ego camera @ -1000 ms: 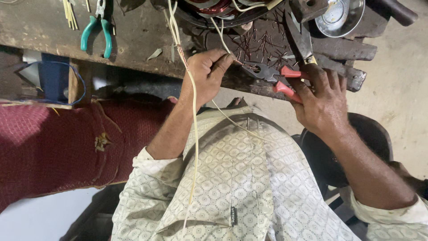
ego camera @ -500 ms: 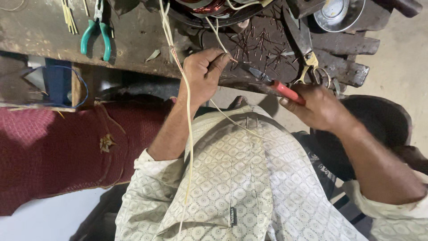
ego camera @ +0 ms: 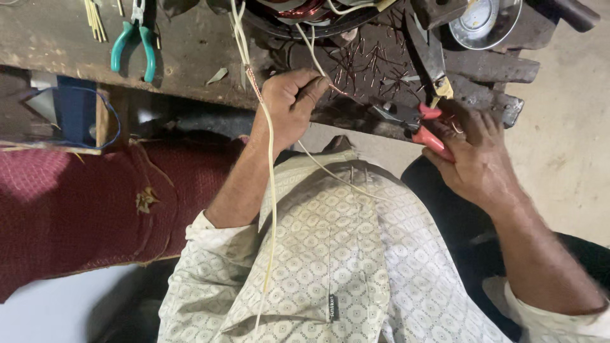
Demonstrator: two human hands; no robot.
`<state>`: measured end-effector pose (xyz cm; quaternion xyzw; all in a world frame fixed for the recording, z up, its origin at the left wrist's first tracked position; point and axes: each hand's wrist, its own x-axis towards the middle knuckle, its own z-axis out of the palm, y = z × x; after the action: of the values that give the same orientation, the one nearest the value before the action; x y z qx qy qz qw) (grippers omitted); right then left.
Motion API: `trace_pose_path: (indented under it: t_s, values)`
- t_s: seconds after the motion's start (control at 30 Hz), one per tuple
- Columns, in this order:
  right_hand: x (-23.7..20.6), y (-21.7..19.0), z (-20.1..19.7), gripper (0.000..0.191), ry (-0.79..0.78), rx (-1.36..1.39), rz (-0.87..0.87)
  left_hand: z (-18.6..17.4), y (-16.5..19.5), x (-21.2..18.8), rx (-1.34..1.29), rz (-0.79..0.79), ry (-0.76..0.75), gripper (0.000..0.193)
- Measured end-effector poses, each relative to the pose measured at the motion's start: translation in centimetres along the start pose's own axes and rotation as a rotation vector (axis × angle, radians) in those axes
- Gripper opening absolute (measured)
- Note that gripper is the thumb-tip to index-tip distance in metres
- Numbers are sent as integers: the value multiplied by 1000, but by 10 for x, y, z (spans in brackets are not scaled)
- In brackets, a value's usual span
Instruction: The person strips insulation from several white wires using pliers and scissors, then twists the exposed copper strands together. The person works on a motor stator assembly on a cluttered workbench.
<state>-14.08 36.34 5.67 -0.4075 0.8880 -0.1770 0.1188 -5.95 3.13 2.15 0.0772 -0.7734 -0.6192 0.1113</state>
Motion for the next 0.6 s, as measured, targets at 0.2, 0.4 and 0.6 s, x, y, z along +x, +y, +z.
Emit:
trace_pose_path:
  t_s: [0.2, 0.4, 0.6]
  values:
    - [13, -16, 6, 32, 222, -455, -132, -2, 0, 1, 141, -85, -9, 11]
    - [15, -19, 10, 40, 242, -591, -121, 0, -4, 1, 85, -7, 3, 12]
    - [11, -13, 13, 37, 286, -686, -108, 1, -5, 0, 63, -66, -8, 13]
